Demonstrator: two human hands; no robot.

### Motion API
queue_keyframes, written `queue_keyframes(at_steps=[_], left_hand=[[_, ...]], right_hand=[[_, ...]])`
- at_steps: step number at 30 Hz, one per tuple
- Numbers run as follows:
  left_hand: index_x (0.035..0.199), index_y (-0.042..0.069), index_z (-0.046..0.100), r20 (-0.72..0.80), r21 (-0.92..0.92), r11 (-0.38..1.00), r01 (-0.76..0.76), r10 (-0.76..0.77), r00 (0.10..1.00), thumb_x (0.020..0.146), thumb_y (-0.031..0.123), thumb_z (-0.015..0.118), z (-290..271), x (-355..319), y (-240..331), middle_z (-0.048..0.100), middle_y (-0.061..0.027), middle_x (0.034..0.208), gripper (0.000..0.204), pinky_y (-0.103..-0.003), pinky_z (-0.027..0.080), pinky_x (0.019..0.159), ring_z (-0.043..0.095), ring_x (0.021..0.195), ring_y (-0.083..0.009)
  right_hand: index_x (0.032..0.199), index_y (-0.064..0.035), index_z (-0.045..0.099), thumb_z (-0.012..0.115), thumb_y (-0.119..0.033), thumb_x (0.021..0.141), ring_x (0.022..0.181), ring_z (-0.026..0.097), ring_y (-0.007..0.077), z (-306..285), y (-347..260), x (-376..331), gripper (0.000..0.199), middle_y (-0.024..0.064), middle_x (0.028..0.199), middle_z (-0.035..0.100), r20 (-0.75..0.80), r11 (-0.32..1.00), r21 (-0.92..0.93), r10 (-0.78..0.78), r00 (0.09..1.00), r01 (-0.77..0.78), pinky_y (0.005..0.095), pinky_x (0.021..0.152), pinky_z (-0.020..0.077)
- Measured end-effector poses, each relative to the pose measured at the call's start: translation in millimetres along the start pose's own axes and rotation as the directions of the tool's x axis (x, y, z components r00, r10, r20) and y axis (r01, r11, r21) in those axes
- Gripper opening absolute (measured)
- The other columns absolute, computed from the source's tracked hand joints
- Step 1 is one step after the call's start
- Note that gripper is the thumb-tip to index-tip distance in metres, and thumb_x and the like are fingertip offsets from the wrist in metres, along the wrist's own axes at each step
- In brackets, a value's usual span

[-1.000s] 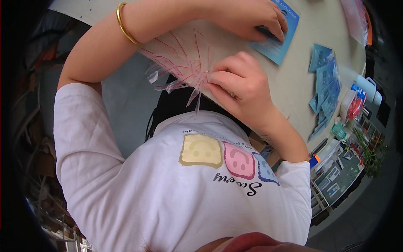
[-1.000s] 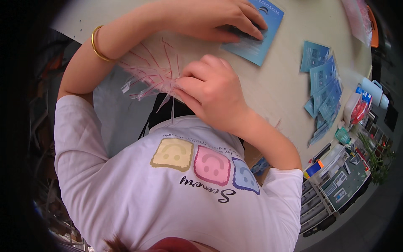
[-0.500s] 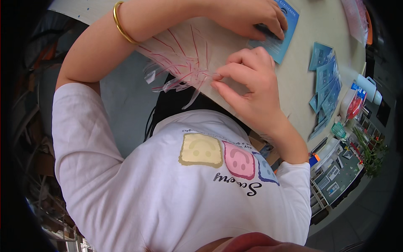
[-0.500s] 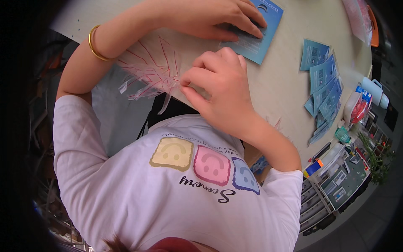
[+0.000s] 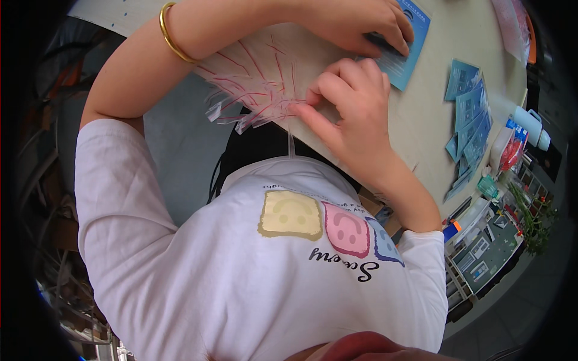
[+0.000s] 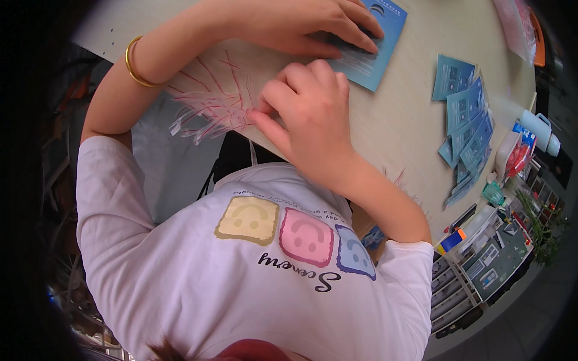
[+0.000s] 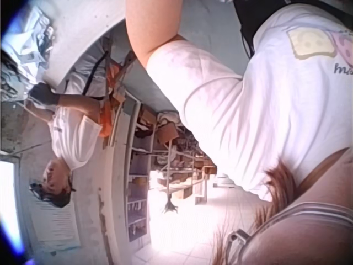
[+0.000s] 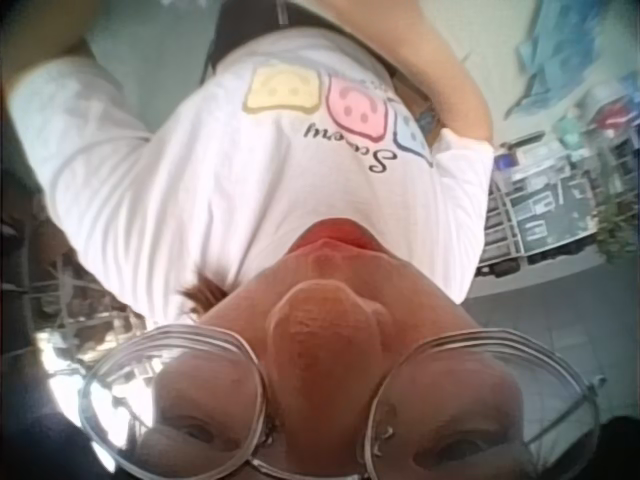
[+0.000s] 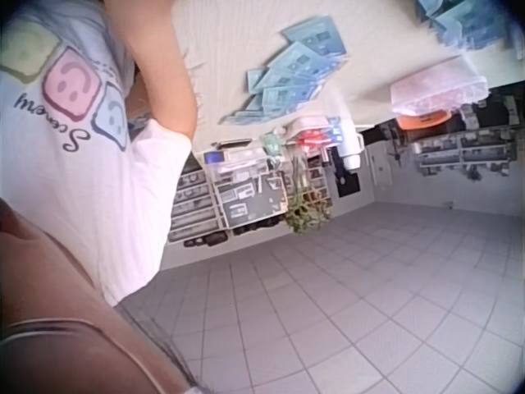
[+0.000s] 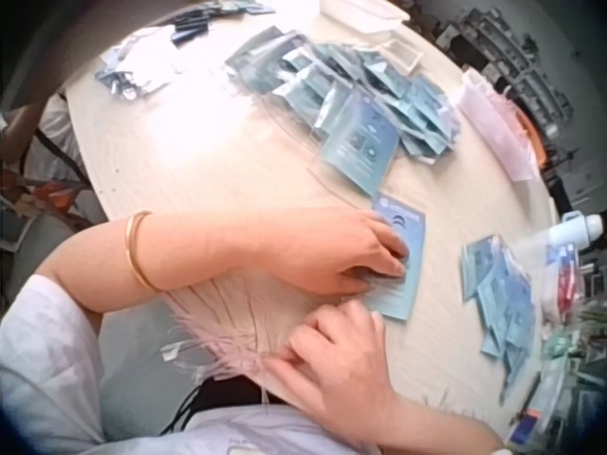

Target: Packaging small printed cards into clear plastic bags and sealing them.

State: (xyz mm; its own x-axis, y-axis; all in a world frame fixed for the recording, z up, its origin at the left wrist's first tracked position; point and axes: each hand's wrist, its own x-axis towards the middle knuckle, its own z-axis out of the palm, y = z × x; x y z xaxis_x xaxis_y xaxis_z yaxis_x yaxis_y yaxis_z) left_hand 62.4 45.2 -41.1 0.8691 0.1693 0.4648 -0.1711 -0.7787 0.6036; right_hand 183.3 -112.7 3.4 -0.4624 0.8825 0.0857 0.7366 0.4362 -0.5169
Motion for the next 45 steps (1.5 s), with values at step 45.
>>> queue_keyframes(at_steps=[45], left_hand=[[0.099,0.002,0.064,0.086,0.323,0.938,0.125,-0.16,0.983,0.08,0.022,0.082,12,8,69,0.066,-0.0122,0.121,0.033,-0.043,0.054,0.095,0.063,0.117,-0.0328]], right_hand=[[0.099,-0.0105,0.075,0.081,-0.017,0.077,0.097,0.066,0.0236,-38,92,-51,0.024,0.0017,0.105,0.069,-0.343,0.964,-0.26,-0.148,0.928,0.057,0.0373,0.082,0.0524]])
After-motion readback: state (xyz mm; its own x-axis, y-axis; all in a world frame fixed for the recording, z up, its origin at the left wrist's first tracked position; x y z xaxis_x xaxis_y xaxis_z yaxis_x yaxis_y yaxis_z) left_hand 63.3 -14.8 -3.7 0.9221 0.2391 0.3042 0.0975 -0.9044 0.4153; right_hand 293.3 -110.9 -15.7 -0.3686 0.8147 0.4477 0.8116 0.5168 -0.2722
